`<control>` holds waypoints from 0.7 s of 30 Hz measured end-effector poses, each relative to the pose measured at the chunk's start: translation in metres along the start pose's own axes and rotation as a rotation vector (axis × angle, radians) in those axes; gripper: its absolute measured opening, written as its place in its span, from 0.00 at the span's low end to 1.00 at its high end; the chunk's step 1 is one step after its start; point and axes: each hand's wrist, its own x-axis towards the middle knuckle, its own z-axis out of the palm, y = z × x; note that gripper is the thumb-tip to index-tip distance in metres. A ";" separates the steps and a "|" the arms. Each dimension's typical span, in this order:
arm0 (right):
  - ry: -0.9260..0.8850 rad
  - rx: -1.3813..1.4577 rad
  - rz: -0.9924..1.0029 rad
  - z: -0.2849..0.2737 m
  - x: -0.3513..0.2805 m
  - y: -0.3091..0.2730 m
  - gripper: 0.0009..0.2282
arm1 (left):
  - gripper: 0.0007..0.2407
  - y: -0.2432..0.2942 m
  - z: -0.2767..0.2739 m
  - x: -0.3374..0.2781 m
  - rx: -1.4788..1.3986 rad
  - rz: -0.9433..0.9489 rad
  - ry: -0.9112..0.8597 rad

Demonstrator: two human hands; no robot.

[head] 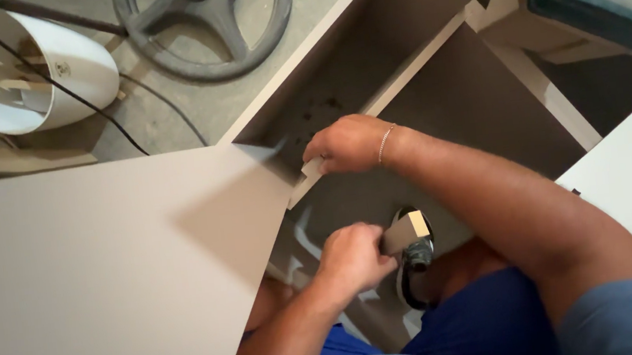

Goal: Measuring cabinet dimensions and fitting wooden spacers

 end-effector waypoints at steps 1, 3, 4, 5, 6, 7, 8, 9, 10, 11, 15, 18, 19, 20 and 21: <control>-0.014 -0.010 0.003 0.000 0.000 0.001 0.16 | 0.12 0.000 0.000 -0.002 -0.005 0.001 0.027; -0.030 -0.024 0.005 -0.001 -0.002 0.001 0.17 | 0.12 0.000 -0.002 -0.006 -0.013 0.003 0.058; -0.030 -0.051 0.019 -0.002 -0.004 0.001 0.17 | 0.12 0.001 -0.004 -0.008 -0.057 -0.007 0.074; -0.027 -0.079 0.031 -0.004 -0.006 0.001 0.18 | 0.12 0.002 -0.006 -0.008 -0.099 -0.018 0.092; -0.026 -0.084 0.028 -0.005 -0.007 0.000 0.18 | 0.12 -0.001 -0.001 -0.005 -0.100 -0.018 0.097; -0.015 -0.092 0.032 -0.007 -0.009 -0.001 0.19 | 0.13 -0.005 0.003 -0.003 -0.105 -0.035 0.122; -0.004 -0.100 0.037 -0.008 -0.010 -0.003 0.20 | 0.14 -0.008 0.007 0.000 -0.109 -0.051 0.147; -0.003 -0.102 0.035 -0.005 -0.009 0.000 0.20 | 0.14 -0.009 0.009 0.001 -0.110 -0.051 0.150; 0.004 -0.095 0.040 -0.001 -0.007 0.002 0.21 | 0.14 -0.009 0.011 0.002 -0.119 -0.063 0.167; 0.013 -0.088 0.043 0.001 -0.005 0.005 0.21 | 0.14 -0.010 0.012 0.003 -0.126 -0.075 0.186; 0.104 -0.011 0.025 -0.002 -0.008 -0.008 0.17 | 0.14 -0.001 0.001 -0.006 -0.153 -0.125 0.132; 0.177 -0.120 0.039 0.011 0.002 -0.014 0.16 | 0.11 0.007 -0.001 -0.011 -0.119 -0.176 0.125; 0.203 -0.149 0.065 0.020 0.009 -0.014 0.15 | 0.12 0.009 -0.004 -0.013 -0.084 -0.181 0.102; 0.229 -0.178 0.090 0.028 0.015 -0.013 0.14 | 0.13 0.012 -0.006 -0.014 -0.049 -0.186 0.080; 0.231 -0.177 0.091 0.031 0.018 -0.015 0.14 | 0.13 0.010 -0.007 -0.015 -0.047 -0.186 0.080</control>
